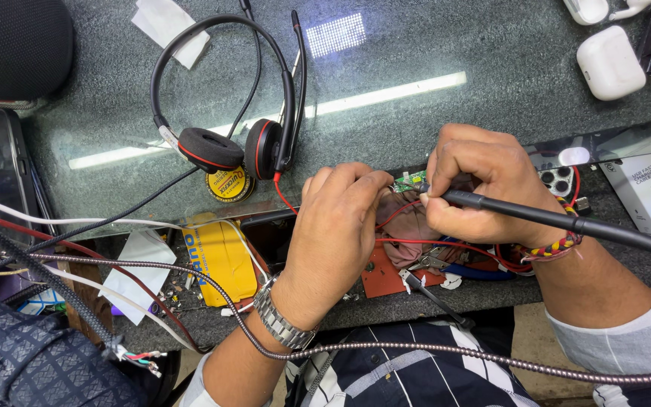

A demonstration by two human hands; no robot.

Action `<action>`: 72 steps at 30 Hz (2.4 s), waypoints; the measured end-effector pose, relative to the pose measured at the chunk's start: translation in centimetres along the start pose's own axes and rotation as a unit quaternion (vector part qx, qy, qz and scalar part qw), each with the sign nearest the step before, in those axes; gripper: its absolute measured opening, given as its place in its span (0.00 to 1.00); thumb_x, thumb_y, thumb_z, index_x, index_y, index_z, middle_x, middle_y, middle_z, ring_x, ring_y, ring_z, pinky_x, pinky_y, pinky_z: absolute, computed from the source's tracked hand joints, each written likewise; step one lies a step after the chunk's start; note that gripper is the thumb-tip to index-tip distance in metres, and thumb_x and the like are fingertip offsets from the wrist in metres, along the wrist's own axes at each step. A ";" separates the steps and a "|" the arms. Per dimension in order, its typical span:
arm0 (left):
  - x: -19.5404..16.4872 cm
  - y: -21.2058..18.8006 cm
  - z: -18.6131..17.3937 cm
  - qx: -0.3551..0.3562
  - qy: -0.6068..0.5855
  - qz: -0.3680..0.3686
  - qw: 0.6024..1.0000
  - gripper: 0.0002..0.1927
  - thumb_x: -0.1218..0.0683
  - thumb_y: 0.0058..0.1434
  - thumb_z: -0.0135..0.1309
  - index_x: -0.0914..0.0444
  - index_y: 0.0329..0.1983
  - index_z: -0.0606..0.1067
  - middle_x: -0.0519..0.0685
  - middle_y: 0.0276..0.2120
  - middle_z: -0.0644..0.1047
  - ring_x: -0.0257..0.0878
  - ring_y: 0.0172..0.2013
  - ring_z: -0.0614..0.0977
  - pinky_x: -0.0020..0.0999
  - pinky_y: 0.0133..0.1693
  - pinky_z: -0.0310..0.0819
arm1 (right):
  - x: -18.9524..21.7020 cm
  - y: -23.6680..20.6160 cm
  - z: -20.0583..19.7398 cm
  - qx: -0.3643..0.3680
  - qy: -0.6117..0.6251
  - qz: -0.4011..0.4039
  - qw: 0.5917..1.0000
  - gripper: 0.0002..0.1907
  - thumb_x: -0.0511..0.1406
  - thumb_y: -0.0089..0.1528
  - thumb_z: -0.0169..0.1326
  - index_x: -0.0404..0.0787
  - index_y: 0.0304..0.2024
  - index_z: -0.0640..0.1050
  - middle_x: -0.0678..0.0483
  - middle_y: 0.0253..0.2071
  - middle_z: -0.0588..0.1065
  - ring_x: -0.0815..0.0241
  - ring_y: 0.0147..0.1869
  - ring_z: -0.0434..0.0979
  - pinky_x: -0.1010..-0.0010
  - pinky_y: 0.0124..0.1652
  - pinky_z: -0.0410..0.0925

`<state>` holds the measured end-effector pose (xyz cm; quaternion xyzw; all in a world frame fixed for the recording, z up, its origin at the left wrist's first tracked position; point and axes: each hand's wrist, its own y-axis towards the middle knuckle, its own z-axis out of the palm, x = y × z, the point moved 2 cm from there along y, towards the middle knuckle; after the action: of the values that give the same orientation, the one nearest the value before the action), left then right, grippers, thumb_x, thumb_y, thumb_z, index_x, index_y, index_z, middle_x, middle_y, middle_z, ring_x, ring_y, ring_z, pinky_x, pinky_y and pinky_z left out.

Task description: The person solders red and black wires to a small green circuit board using a soldering iron and solder. They then briefly inspect the board and wires after completing the soldering.

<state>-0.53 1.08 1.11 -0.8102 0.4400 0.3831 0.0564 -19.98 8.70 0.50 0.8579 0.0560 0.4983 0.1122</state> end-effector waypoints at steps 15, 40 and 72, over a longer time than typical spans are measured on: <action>0.0 -0.1 0.0 -0.002 -0.001 0.003 1.000 0.13 0.64 0.62 0.52 0.63 0.49 0.77 0.50 0.43 0.77 0.49 0.45 0.75 0.43 0.50 0.67 | -0.1 0.0 0.0 -0.006 0.008 -0.010 1.000 0.09 0.28 0.51 0.61 0.40 0.24 0.72 0.56 0.29 0.72 0.68 0.29 0.72 0.76 0.27 0.62; -0.1 -0.1 0.1 -0.001 0.009 -0.001 1.000 0.12 0.63 0.63 0.53 0.63 0.49 0.77 0.50 0.43 0.76 0.49 0.45 0.75 0.43 0.50 0.67 | 0.1 0.0 0.1 0.002 -0.004 -0.013 1.000 0.08 0.28 0.50 0.60 0.39 0.24 0.72 0.55 0.28 0.72 0.68 0.29 0.73 0.77 0.27 0.64; -0.1 -0.2 0.1 -0.003 0.014 0.005 1.000 0.13 0.63 0.62 0.54 0.63 0.49 0.77 0.50 0.43 0.76 0.49 0.45 0.75 0.43 0.49 0.66 | -0.3 -0.1 0.0 -0.006 0.010 -0.005 1.000 0.09 0.28 0.51 0.60 0.39 0.24 0.71 0.55 0.29 0.72 0.69 0.29 0.72 0.77 0.27 0.62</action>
<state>-0.46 1.34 1.09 -0.8133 0.4437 0.3735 0.0456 -20.08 8.75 0.21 0.8519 0.0584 0.5066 0.1191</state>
